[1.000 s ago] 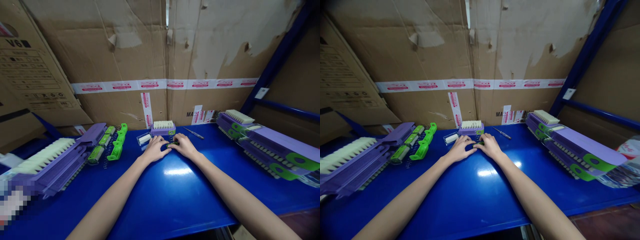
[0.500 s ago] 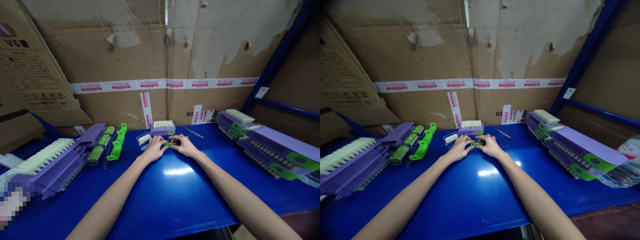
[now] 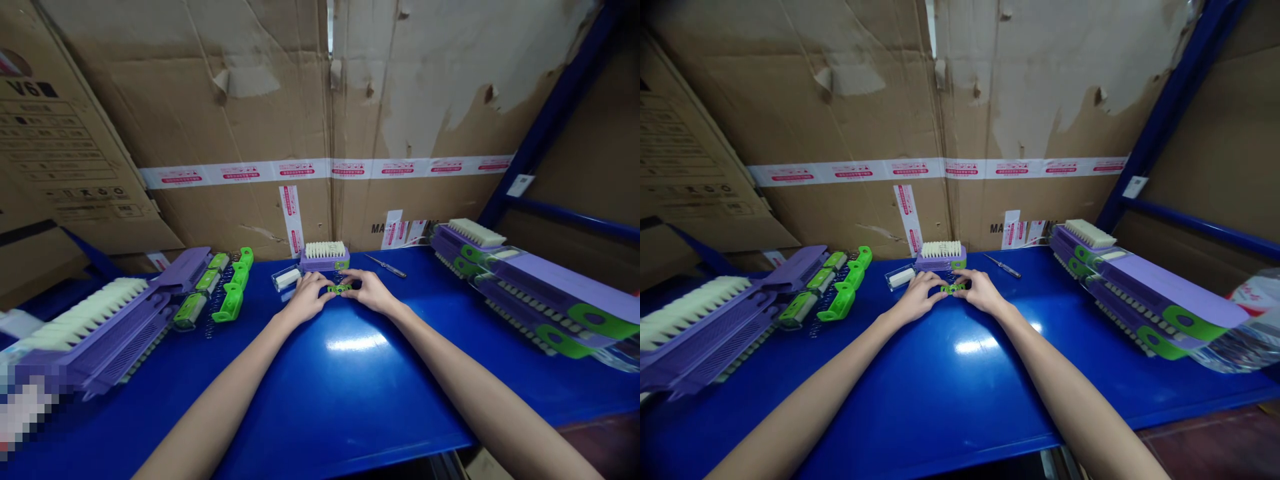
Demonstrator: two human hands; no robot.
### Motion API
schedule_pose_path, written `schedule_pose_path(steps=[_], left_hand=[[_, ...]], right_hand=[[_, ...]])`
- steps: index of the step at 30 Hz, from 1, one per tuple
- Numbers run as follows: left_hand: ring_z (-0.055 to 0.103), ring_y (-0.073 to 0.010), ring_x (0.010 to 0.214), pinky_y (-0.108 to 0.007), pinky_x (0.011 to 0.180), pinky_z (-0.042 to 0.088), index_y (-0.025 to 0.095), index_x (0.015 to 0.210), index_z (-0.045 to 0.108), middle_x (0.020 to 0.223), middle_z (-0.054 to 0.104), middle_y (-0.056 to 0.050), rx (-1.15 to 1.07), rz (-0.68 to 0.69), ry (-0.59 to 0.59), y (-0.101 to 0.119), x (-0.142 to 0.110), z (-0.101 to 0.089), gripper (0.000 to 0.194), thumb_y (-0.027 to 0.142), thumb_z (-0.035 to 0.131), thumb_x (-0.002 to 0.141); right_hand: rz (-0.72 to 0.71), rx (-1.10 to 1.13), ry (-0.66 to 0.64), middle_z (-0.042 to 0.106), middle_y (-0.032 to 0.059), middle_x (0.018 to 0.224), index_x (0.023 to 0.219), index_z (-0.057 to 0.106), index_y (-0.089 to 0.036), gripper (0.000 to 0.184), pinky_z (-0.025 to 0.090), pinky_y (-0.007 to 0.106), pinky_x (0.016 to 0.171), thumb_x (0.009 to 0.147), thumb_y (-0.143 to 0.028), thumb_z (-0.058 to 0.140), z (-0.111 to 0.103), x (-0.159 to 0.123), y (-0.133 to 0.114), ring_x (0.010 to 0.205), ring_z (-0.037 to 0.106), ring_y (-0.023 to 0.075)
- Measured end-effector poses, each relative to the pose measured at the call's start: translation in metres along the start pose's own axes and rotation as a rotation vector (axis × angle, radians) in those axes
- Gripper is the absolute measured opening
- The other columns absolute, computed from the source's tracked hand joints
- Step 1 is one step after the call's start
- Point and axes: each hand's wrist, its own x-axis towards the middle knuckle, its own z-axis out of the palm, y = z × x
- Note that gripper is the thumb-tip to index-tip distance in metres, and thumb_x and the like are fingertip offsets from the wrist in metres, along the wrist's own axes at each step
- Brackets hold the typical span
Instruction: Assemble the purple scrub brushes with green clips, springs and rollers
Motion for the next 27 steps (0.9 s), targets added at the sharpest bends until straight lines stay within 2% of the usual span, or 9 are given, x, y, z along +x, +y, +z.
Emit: schedule_pose_path(steps=[5,8,11,14,17,20,22,25,27], left_hand=[[0.05,-0.0236,0.1,-0.04,0.09,0.036,0.022,0.103,0.063,0.101,0.061,-0.005,-0.026,0.004,0.02,0.002,-0.001,-0.001,0.021,0.029,0.059,0.083],[0.051,-0.0243,0.1,-0.041,0.09,0.037,0.02,0.102,0.062,0.101,0.063,-0.005,-0.065,0.012,0.04,0.002,-0.001,-0.001,0.02,0.029,0.058,0.084],[0.056,-0.0221,0.097,-0.04,0.09,0.04,0.019,0.102,0.06,0.102,0.065,-0.006,-0.241,-0.047,0.081,0.001,0.0,-0.001,0.02,0.025,0.056,0.084],[0.059,-0.0206,0.099,-0.036,0.088,0.044,0.018,0.11,0.056,0.104,0.066,-0.007,-0.481,-0.126,0.113,0.001,0.002,-0.002,0.031,0.024,0.06,0.081],[0.059,-0.0225,0.105,-0.037,0.087,0.045,0.019,0.117,0.052,0.108,0.065,-0.008,-0.566,-0.163,0.159,-0.001,0.004,-0.001,0.047,0.028,0.068,0.074],[0.056,-0.024,0.108,-0.04,0.092,0.043,0.02,0.116,0.052,0.114,0.061,-0.009,-0.519,-0.161,0.273,-0.006,0.005,0.004,0.053,0.028,0.073,0.068],[0.054,-0.024,0.107,-0.042,0.094,0.041,0.02,0.111,0.052,0.114,0.058,-0.009,-0.449,-0.183,0.385,-0.011,0.006,0.008,0.048,0.026,0.072,0.067],[0.051,-0.0241,0.106,-0.044,0.096,0.039,0.019,0.106,0.05,0.109,0.054,-0.008,-0.355,-0.285,0.552,-0.018,0.008,0.012,0.041,0.025,0.068,0.069],[0.047,-0.0263,0.113,-0.047,0.1,0.036,0.019,0.109,0.048,0.112,0.051,-0.009,-0.312,-0.352,0.618,-0.022,0.009,0.013,0.046,0.024,0.069,0.068]], right_hand=[[-0.009,-0.031,0.041,0.071,0.0046,0.092,0.113,0.065,-0.017,0.049,0.047,0.035,0.085,0.064,-0.014,0.074,0.001,0.0,0.0,0.086,0.063,0.0197],[-0.002,-0.012,0.073,0.07,0.0035,0.09,0.116,0.063,-0.016,0.052,0.047,0.034,0.085,0.065,-0.012,0.073,0.003,-0.001,0.0,0.085,0.063,0.0184],[0.001,0.04,0.1,0.07,0.0033,0.087,0.118,0.061,-0.015,0.051,0.048,0.032,0.081,0.068,-0.018,0.072,0.008,0.0,-0.002,0.081,0.064,0.0175],[-0.009,0.107,0.155,0.07,0.0047,0.088,0.118,0.06,-0.014,0.049,0.049,0.031,0.078,0.071,-0.024,0.071,0.014,0.001,-0.003,0.081,0.065,0.0175],[-0.022,0.118,0.211,0.071,0.0058,0.09,0.118,0.06,-0.015,0.046,0.049,0.031,0.079,0.073,-0.024,0.069,0.018,0.003,-0.003,0.084,0.066,0.0181],[-0.018,0.088,0.243,0.072,0.0053,0.089,0.117,0.06,-0.016,0.046,0.05,0.031,0.077,0.073,-0.026,0.069,0.017,0.004,0.0,0.082,0.066,0.018],[-0.011,0.063,0.255,0.072,0.005,0.089,0.117,0.061,-0.016,0.045,0.05,0.031,0.076,0.073,-0.027,0.069,0.016,0.004,0.001,0.08,0.066,0.0176],[0.0,0.034,0.254,0.072,0.0048,0.089,0.116,0.061,-0.016,0.045,0.05,0.03,0.076,0.073,-0.026,0.069,0.014,0.004,0.001,0.079,0.066,0.0172],[0.0,0.016,0.246,0.071,0.0046,0.089,0.116,0.061,-0.016,0.045,0.05,0.03,0.076,0.073,-0.025,0.069,0.014,0.003,0.0,0.08,0.066,0.017]])
